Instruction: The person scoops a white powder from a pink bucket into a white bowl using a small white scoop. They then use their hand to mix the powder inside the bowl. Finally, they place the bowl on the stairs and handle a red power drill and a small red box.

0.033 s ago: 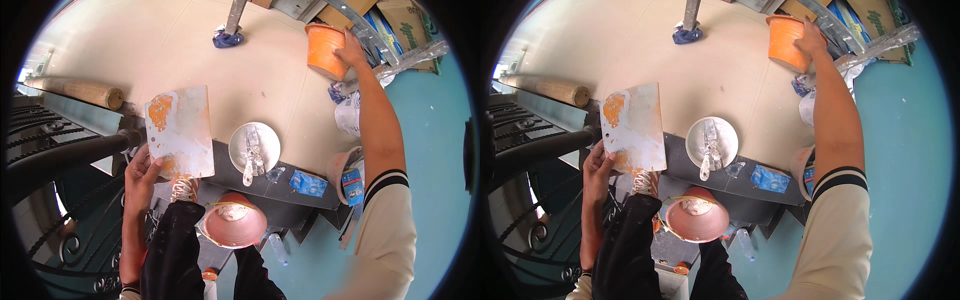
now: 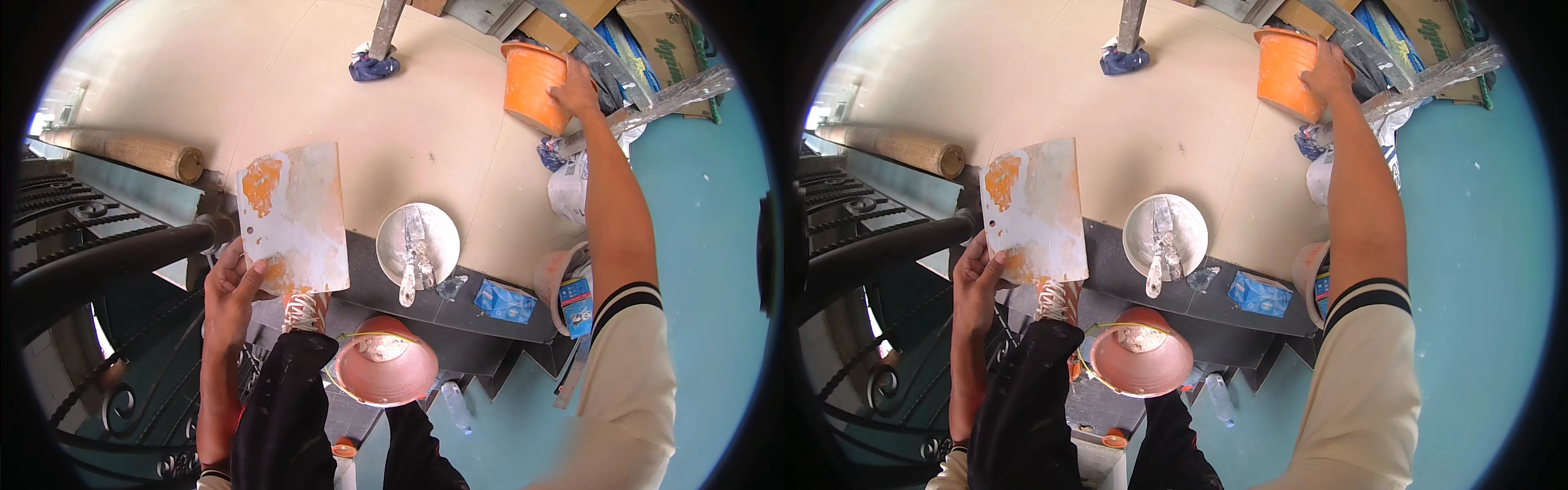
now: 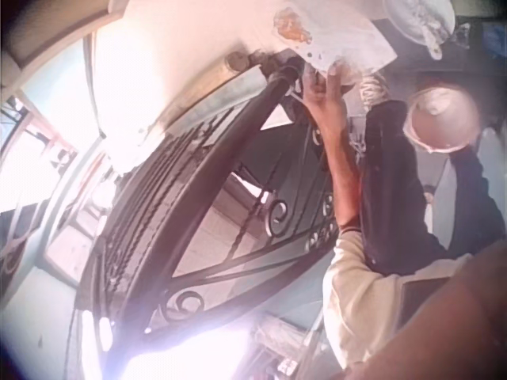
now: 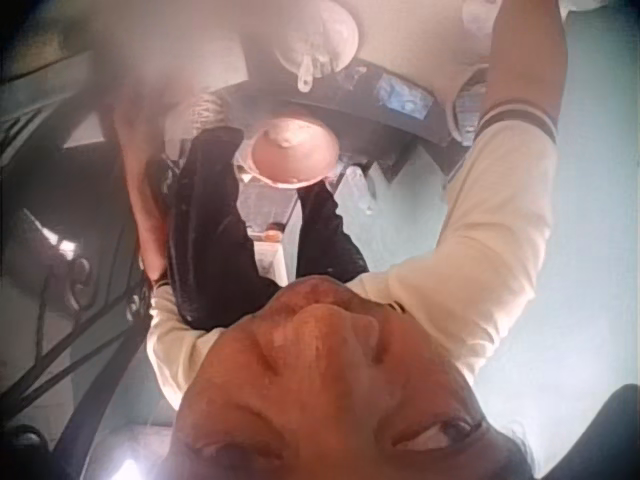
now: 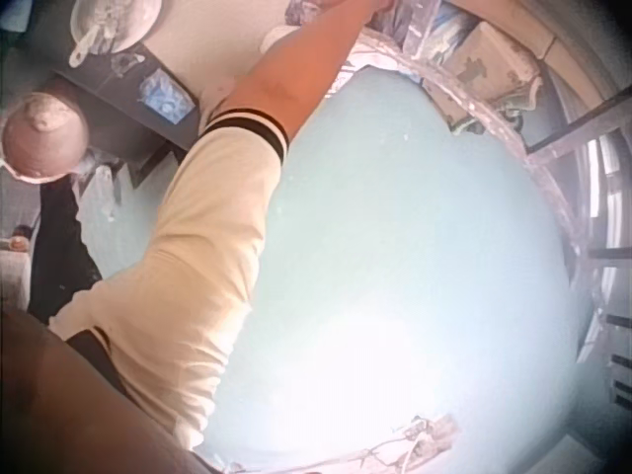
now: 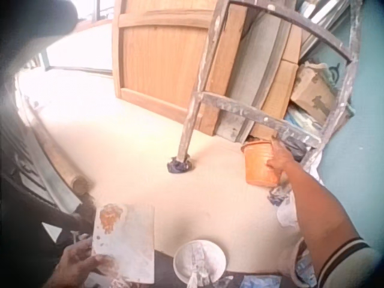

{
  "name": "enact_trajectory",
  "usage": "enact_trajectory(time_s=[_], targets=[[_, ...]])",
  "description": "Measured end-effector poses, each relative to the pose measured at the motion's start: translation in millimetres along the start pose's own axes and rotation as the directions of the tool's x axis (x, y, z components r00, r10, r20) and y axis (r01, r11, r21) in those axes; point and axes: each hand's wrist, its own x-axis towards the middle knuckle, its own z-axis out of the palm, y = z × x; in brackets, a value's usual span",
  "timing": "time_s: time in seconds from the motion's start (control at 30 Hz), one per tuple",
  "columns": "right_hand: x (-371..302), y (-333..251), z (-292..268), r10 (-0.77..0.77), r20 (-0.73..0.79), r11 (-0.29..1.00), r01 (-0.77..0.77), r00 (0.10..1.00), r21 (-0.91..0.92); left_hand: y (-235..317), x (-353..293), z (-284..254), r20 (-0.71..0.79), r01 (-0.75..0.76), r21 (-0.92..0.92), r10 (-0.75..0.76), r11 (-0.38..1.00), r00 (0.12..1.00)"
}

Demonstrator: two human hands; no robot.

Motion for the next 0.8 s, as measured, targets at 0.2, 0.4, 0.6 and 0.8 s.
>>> enact_trajectory(time_s=[0.2,0.4,0.6,0.8], targets=[[-189,-41,31,0.226,-0.07,0.929,-0.193,0.972,0.317,15,28,6,-0.026,0.01,-0.018,-0.01,1.0,1.0],[-321,-87,45,0.228,-0.186,0.873,-0.116,0.956,0.474,9,31,17,0.016,-0.065,-0.023,0.065,0.998,0.998],[-419,-141,60,0.369,0.536,0.47,-0.65,0.759,0.597,8,31,19,-0.013,-0.039,-0.023,0.039,0.999,0.999],[-410,-151,84,0.256,0.621,0.354,-0.67,0.741,0.653,2,34,15,-0.019,-0.063,-0.081,0.061,0.995,0.998]])
